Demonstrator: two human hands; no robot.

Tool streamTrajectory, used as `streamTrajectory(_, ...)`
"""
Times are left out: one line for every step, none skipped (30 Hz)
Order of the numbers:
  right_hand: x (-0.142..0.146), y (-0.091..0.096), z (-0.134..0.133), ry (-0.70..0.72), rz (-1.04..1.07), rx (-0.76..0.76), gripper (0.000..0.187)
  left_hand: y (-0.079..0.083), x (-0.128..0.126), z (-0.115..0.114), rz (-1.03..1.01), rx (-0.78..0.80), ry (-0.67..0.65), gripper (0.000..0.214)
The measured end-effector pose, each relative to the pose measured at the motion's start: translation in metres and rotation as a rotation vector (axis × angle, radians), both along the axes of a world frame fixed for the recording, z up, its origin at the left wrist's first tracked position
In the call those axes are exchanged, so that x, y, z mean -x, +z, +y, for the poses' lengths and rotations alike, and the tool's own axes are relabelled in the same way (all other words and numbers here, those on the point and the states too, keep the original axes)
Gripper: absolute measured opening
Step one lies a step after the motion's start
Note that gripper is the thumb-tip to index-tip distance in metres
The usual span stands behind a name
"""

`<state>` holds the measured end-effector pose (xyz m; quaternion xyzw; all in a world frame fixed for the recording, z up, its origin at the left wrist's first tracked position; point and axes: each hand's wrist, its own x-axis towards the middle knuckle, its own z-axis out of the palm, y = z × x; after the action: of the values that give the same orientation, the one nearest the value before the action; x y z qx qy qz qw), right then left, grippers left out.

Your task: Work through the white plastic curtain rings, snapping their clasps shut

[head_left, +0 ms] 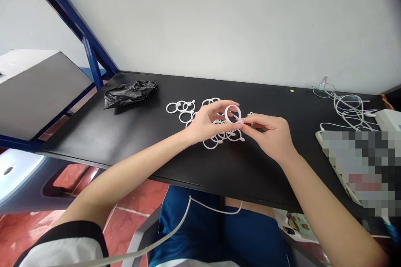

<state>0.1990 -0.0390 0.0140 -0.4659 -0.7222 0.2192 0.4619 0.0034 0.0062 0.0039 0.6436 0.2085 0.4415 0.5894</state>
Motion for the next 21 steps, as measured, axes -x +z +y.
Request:
streamTrajectory(0.0001, 0.0002, 0.0, 0.002, -0.004, -0.006, 0.005, -0.0004, 0.0002, 0.0004, 0.0, -0.005, 0.004, 0.042)
streamTrajectory(0.0003, 0.0002, 0.0, 0.003, -0.009, -0.009, 0.006, -0.0007, 0.0003, 0.0007, 0.001, -0.009, 0.012, 0.042)
streamTrajectory(0.0004, 0.0003, 0.0, 0.003, -0.013, -0.012, 0.006, -0.0009, 0.0004, 0.0009, 0.006, -0.014, 0.021, 0.043)
streamTrajectory(0.0006, 0.0003, -0.0001, 0.002, -0.016, -0.015, 0.006, -0.001, 0.0004, 0.001, 0.01, -0.019, 0.03, 0.043)
streamTrajectory(0.0007, 0.0003, -0.0003, 0.001, -0.019, -0.016, 0.006, -0.001, 0.0004, 0.001, 0.014, -0.026, 0.038, 0.042)
streamTrajectory(0.0008, 0.0003, -0.0007, 0.0, -0.02, -0.018, 0.006, -0.001, 0.0003, 0.001, 0.016, -0.032, 0.045, 0.042)
streamTrajectory(0.0008, 0.0004, -0.0011, -0.002, -0.017, -0.021, 0.006, -0.001, 0.0002, 0.0009, 0.016, -0.035, 0.047, 0.043)
streamTrajectory(0.0008, 0.0004, -0.0015, -0.006, -0.011, -0.023, 0.006, -0.0011, 0.0001, 0.0008, 0.014, -0.037, 0.049, 0.043)
streamTrajectory(0.0008, 0.0005, -0.0019, -0.011, 0.0, -0.022, 0.005, -0.0013, 0.0001, 0.0007, 0.012, -0.042, 0.055, 0.043)
streamTrajectory(0.0006, 0.0005, -0.0023, -0.015, 0.012, -0.015, 0.004, -0.0016, 0.0002, 0.0007, 0.013, -0.05, 0.068, 0.043)
streamTrajectory(0.0004, 0.0006, -0.0026, -0.019, 0.027, -0.004, 0.004, -0.0018, 0.0003, 0.0005, 0.021, -0.064, 0.089, 0.043)
streamTrajectory(0.0001, 0.0006, -0.0028, -0.024, 0.043, 0.01, 0.004, -0.0018, 0.0005, 0.0004, 0.037, -0.083, 0.116, 0.043)
streamTrajectory(-0.0003, 0.0007, -0.0029, -0.028, 0.06, 0.026, 0.004, -0.0017, 0.0007, 0.0001, 0.06, -0.107, 0.144, 0.043)
streamTrajectory(-0.0006, 0.0007, -0.0029, -0.032, 0.078, 0.043, 0.005, -0.0013, 0.001, -0.0001, 0.088, -0.13, 0.169, 0.043)
streamTrajectory(-0.0008, 0.0008, -0.0028, -0.037, 0.098, 0.059, 0.005, -0.0006, 0.0013, -0.0005, 0.118, -0.152, 0.187, 0.042)
streamTrajectory(-0.0008, 0.0009, -0.0026, -0.041, 0.119, 0.074, 0.005, 0.0003, 0.0016, -0.0008, 0.145, -0.169, 0.198, 0.042)
streamTrajectory(-0.0007, 0.001, -0.0024, -0.043, 0.141, 0.084, 0.005, 0.0014, 0.002, -0.0011, 0.167, -0.183, 0.206, 0.041)
streamTrajectory(-0.0004, 0.0011, -0.0021, -0.036, 0.162, 0.09, 0.006, 0.0024, 0.0025, -0.0014, 0.186, -0.196, 0.212, 0.04)
streamTrajectory(0.0, 0.0012, -0.0018, -0.021, 0.18, 0.09, 0.007, 0.0034, 0.003, -0.0016, 0.203, -0.209, 0.217, 0.038)
streamTrajectory(0.0004, 0.0012, -0.0015, -0.001, 0.195, 0.08, 0.008, 0.0042, 0.0036, -0.0016, 0.221, -0.226, 0.222, 0.037)
streamTrajectory(0.0008, 0.0012, -0.0012, 0.018, 0.206, 0.065, 0.009, 0.0048, 0.0043, -0.0016, 0.24, -0.245, 0.225, 0.036)
